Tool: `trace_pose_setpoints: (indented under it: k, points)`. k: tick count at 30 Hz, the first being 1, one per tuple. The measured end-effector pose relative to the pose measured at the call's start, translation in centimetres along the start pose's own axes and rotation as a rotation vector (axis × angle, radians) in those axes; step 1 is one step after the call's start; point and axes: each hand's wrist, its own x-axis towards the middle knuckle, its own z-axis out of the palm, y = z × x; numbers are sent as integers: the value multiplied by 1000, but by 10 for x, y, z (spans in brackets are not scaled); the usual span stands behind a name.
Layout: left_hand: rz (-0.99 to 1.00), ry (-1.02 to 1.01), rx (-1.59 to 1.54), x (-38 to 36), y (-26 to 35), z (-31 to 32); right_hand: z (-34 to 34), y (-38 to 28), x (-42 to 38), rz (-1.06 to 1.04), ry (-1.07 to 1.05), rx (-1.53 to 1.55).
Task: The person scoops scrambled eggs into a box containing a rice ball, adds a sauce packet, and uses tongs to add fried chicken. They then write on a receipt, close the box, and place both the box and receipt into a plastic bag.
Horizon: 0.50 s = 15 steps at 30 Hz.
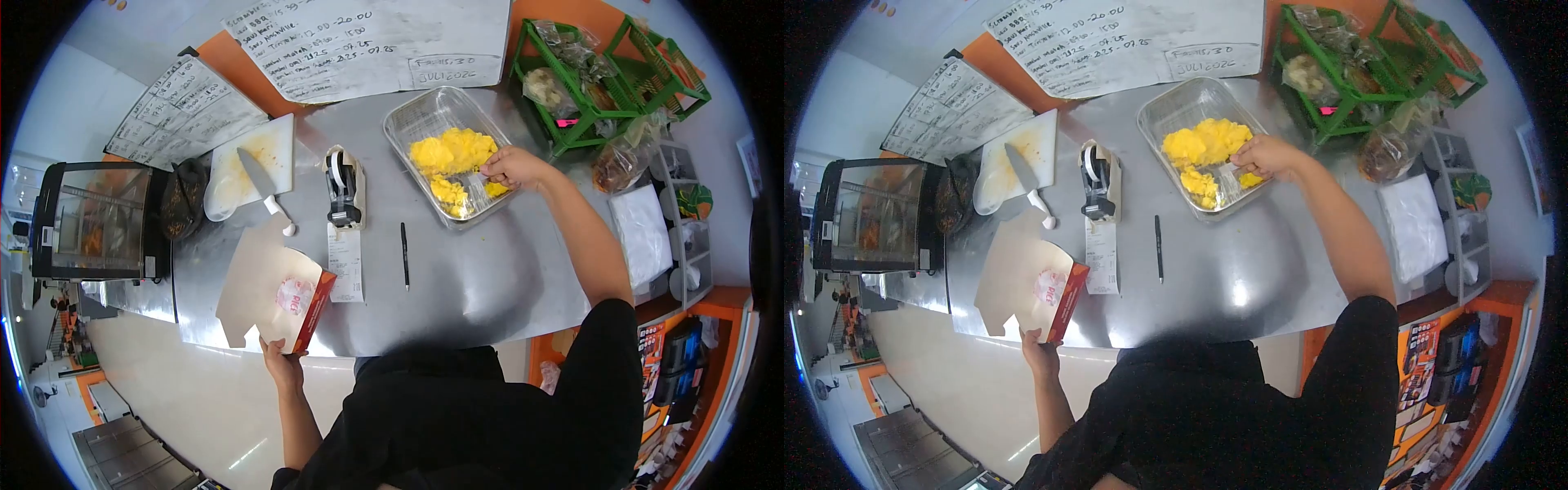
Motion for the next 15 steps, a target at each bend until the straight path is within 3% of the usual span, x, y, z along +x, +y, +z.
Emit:
trace_pose_setpoints:
  k: [9, 15]
  points:
    - [11, -48, -7, -10, 9, 14, 28, 16, -32, -39, 383, 133]
    - [-3, -118, -12, -9, 5, 23, 27, 46, -42, -134, 443, 435]
